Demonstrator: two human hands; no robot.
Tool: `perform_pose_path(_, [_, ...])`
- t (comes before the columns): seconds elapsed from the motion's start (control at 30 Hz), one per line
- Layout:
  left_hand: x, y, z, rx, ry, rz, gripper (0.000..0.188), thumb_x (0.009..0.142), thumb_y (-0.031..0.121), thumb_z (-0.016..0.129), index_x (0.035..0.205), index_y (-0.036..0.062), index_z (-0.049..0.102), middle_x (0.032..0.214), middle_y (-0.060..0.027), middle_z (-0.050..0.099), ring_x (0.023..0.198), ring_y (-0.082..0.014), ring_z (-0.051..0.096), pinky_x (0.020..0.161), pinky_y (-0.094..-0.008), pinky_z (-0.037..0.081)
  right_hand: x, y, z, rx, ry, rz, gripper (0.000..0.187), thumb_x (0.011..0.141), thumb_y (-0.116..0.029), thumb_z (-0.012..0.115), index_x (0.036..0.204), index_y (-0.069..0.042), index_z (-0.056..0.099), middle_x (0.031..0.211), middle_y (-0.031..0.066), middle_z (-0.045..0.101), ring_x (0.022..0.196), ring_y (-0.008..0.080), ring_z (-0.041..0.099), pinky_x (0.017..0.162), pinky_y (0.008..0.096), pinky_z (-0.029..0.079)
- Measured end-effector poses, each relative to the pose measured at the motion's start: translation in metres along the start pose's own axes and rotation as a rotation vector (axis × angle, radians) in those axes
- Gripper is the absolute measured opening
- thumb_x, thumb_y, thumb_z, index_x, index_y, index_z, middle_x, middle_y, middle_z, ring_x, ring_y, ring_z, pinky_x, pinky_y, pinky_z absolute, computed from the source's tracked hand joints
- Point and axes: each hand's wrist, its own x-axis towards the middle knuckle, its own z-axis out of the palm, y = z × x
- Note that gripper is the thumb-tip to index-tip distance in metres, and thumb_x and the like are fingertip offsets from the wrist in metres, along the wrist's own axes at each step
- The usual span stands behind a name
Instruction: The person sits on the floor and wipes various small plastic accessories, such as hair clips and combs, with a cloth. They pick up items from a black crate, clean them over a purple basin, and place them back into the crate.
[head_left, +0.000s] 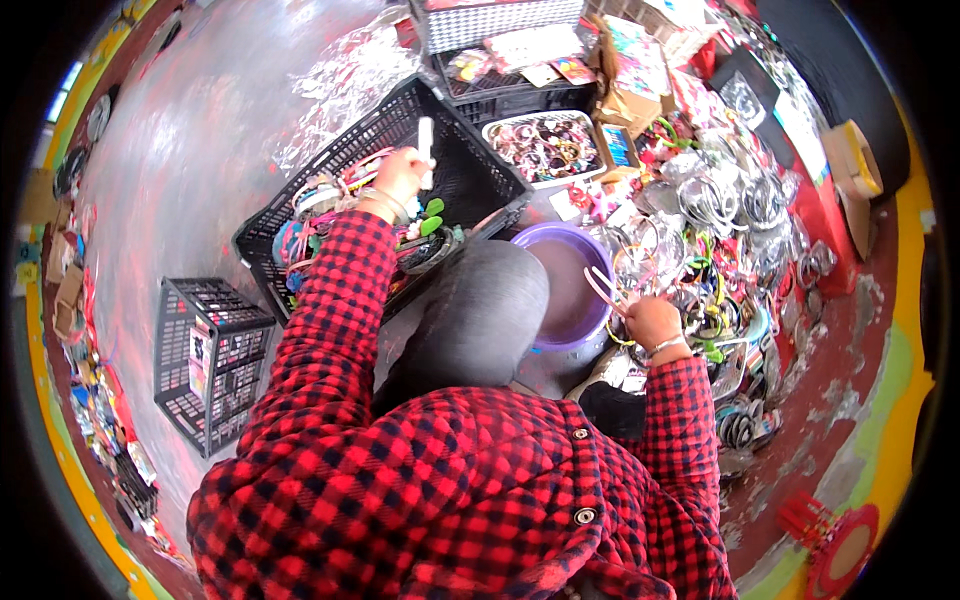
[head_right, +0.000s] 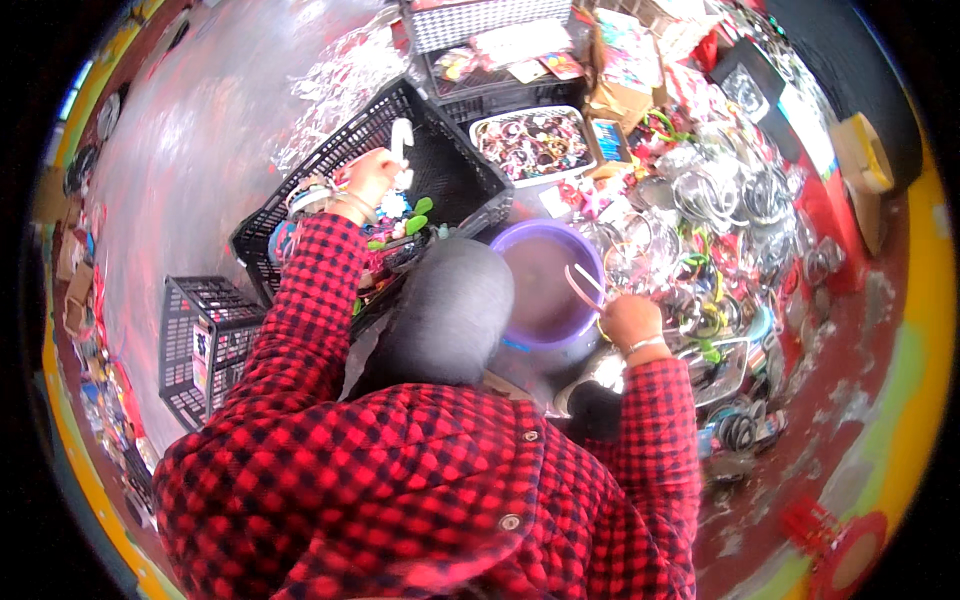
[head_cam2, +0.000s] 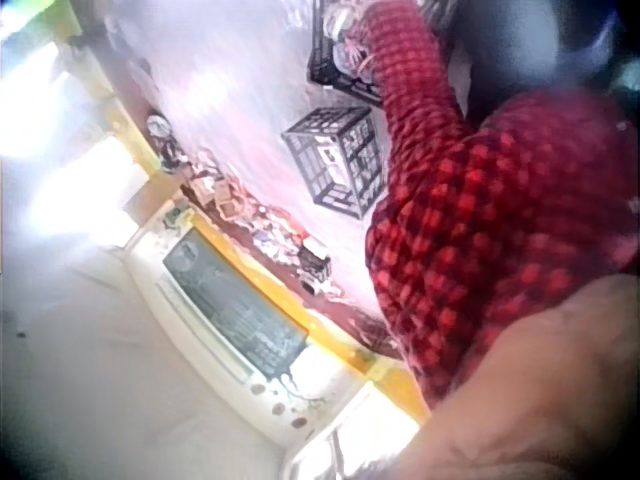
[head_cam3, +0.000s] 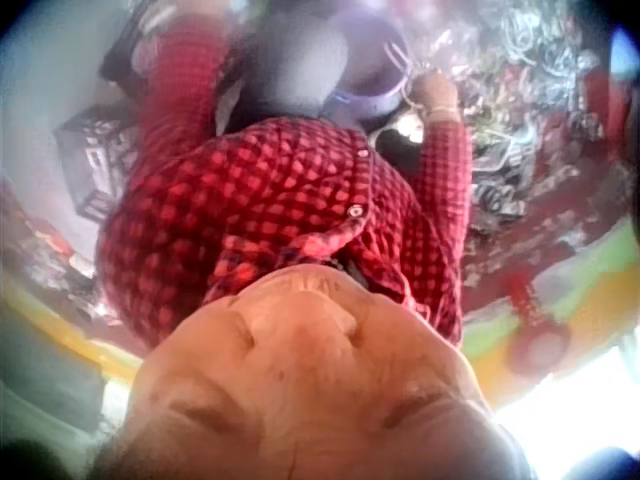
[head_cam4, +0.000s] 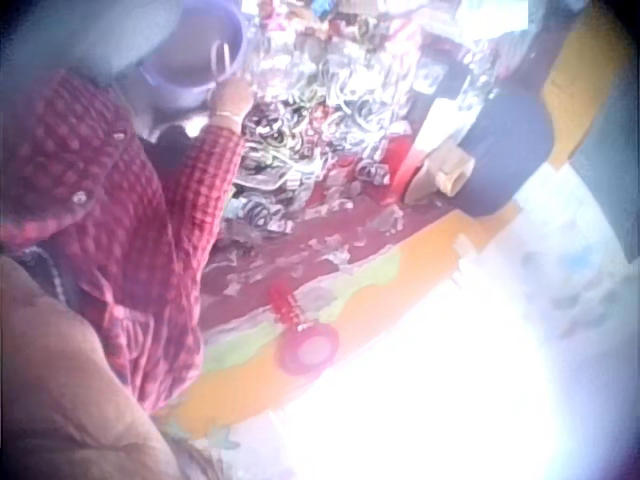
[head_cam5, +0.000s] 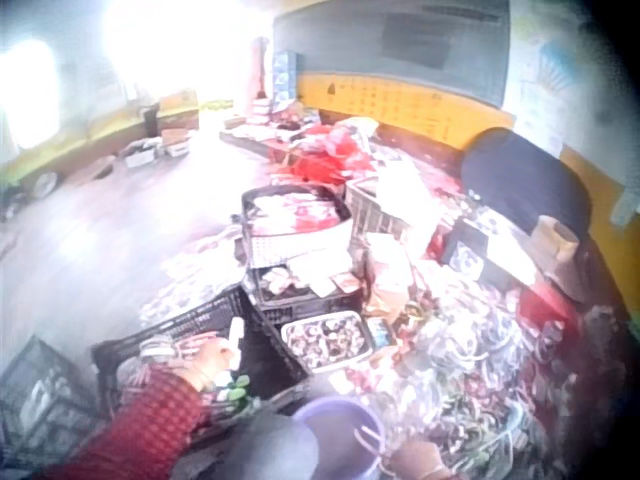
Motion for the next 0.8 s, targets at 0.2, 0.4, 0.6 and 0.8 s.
perform_pose_path(0.2, [0.007, -0.036, 0.031, 0.369, -0.104, 0.293, 0.019, 0.078, 0.02, 0.059, 0.075, 0.0019, 0.055, 0.077, -0.017, 0.053, 0.075, -0.0346, 0.053, 0.065, -0.0426, 0.04, 0.015, -0.004, 0.017, 0.016, 0.015, 0.028, 0.019, 0.072, -0.028, 0.055, 0.076, -0.015, 0.07, 0.072, 0.0131, 0.062, 0.069, 0.0319, 0.062, 0.063, 0.0418, 0.049])
perform_pose_path(0.4, [0.014, -0.08, 0.081, 0.415, -0.313, 0.292, 0.013, 0.077, 0.015, 0.057, 0.081, 0.0027, 0.058, 0.084, -0.0182, 0.054, 0.081, -0.0356, 0.054, 0.073, -0.043, 0.043, 0.024, -0.01, 0.019, 0.083, 0.014, 0.027, 0.021, 0.074, -0.029, 0.054, 0.075, -0.013, 0.068, 0.071, 0.014, 0.06, 0.069, 0.0328, 0.06, 0.061, 0.0435, 0.047])
perform_pose_path(0.6, [0.019, -0.108, 0.12, 0.495, -0.507, 0.326, 0.015, 0.075, 0.015, 0.058, 0.082, 0.0018, 0.059, 0.09, -0.0188, 0.056, 0.089, -0.0341, 0.054, 0.079, -0.0405, 0.044, 0.034, -0.011, 0.027, 0.068, -0.024, 0.005, 0.021, 0.074, -0.028, 0.054, 0.074, -0.013, 0.067, 0.071, 0.0136, 0.059, 0.069, 0.0325, 0.059, 0.061, 0.0433, 0.047])
perform_pose_path(0.8, [0.012, -0.083, 0.134, 0.584, -0.621, 0.111, 0.022, 0.081, 0.021, 0.052, 0.092, 0.0053, 0.062, 0.1, -0.0184, 0.055, 0.096, -0.0357, 0.054, 0.084, -0.0411, 0.043, 0.035, -0.011, 0.032, 0.105, -0.014, -0.045, 0.02, 0.075, -0.028, 0.054, 0.075, -0.013, 0.067, 0.074, 0.0131, 0.059, 0.07, 0.0319, 0.059, 0.062, 0.0427, 0.047])
